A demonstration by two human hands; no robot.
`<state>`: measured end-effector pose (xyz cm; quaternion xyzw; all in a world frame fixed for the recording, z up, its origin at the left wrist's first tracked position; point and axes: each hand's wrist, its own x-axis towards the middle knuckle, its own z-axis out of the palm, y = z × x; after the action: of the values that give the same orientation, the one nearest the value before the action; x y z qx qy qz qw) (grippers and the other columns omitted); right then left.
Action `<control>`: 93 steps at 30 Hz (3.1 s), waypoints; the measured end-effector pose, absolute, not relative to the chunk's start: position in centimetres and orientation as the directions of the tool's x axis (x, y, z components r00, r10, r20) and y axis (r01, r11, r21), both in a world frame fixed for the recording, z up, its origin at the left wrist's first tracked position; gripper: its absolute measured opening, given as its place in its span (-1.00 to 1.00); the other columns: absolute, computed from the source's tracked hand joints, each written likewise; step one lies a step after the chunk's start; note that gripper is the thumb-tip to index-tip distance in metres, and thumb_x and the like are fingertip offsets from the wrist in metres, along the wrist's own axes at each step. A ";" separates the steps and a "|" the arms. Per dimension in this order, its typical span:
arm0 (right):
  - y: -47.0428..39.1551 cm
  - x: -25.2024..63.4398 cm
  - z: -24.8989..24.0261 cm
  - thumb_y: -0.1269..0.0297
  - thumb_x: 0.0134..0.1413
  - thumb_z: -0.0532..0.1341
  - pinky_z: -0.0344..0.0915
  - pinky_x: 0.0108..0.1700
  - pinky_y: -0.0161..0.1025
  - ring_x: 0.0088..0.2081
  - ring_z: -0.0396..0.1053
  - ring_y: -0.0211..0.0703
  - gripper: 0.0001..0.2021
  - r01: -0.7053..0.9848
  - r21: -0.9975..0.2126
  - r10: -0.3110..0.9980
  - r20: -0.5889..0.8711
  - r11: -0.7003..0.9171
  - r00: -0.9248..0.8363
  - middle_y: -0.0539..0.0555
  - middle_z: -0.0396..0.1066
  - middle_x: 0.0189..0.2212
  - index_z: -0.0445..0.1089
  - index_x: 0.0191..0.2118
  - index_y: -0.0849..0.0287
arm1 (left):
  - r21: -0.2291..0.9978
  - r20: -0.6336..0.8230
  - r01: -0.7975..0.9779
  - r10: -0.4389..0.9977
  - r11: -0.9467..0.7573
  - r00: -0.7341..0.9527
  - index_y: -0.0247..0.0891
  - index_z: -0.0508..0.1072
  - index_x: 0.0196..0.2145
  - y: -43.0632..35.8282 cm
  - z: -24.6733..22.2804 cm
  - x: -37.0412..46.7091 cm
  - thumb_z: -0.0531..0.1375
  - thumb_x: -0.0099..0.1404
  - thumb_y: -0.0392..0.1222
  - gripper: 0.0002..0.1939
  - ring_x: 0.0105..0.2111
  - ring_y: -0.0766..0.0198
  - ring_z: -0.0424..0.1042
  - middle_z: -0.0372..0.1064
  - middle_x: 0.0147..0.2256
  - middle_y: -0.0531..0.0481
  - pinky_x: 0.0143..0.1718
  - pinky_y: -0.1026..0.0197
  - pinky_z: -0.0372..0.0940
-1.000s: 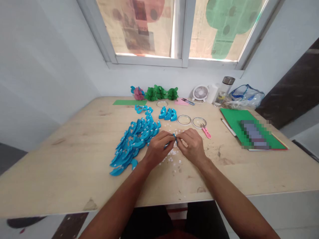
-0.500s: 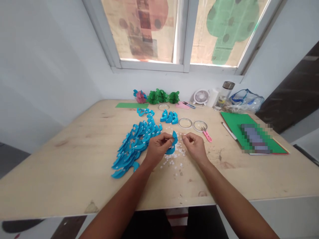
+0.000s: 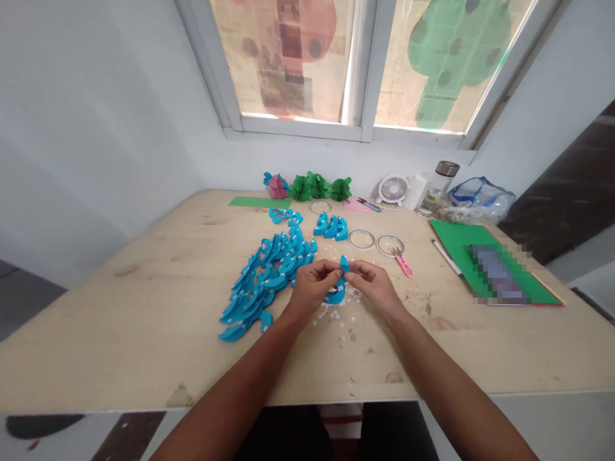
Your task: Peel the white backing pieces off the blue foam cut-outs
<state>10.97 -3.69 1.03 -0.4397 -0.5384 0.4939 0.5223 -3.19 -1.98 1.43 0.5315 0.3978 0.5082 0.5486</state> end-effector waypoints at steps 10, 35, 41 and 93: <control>-3.4 10.9 0.5 0.23 -0.18 0.30 0.22 -0.38 -0.30 -0.45 0.30 -0.24 -0.86 -0.112 -0.981 0.985 0.152 0.160 0.082 -0.01 0.40 -0.51 0.44 -0.45 0.18 | 0.991 0.133 -0.038 0.969 -0.128 0.207 -0.34 0.46 -0.54 -2.3 1.0 -2.8 0.23 -0.03 -0.14 -0.82 -0.63 0.41 0.24 0.32 -0.63 0.06 -0.63 0.37 0.18; -3.3 10.9 0.5 0.24 -0.19 0.26 0.16 -0.40 -0.32 -0.50 0.22 -0.30 -0.87 -0.139 -0.980 0.984 0.126 0.143 0.123 -0.06 0.30 -0.59 0.36 -0.53 0.18 | 0.990 0.135 0.003 0.952 -0.142 0.273 -0.32 0.45 -0.59 -2.5 1.2 -2.6 0.20 -0.03 -0.23 -0.90 -0.64 0.44 0.20 0.29 -0.64 0.10 -0.62 0.39 0.11; -3.3 10.9 0.4 0.17 -0.16 0.25 0.17 -0.42 -0.32 -0.48 0.25 -0.27 -0.82 -0.067 -0.991 0.990 0.108 0.114 0.087 -0.03 0.34 -0.55 0.38 -0.45 0.18 | 0.994 0.085 -0.081 0.984 -0.073 0.154 -0.32 0.45 -0.57 -2.3 1.2 -2.6 0.24 -0.04 -0.18 -0.87 -0.66 0.43 0.21 0.29 -0.66 0.10 -0.62 0.37 0.17; -3.4 11.0 -0.3 0.26 -0.08 0.17 0.12 -0.48 -0.35 -0.56 0.16 -0.31 -0.88 0.331 -0.920 0.973 0.228 0.207 0.026 -0.06 0.25 -0.59 0.33 -0.46 0.20 | 0.989 0.027 -0.146 0.997 -0.017 0.068 -0.32 0.49 -0.54 -1.9 1.3 -2.8 0.25 -0.03 -0.21 -0.89 -0.54 0.39 0.30 0.36 -0.59 0.08 -0.43 0.33 0.22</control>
<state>10.99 -3.43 -0.27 -0.5328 -0.6121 0.3354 0.4785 -2.80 -1.95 1.33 0.4849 0.4389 0.5229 0.5467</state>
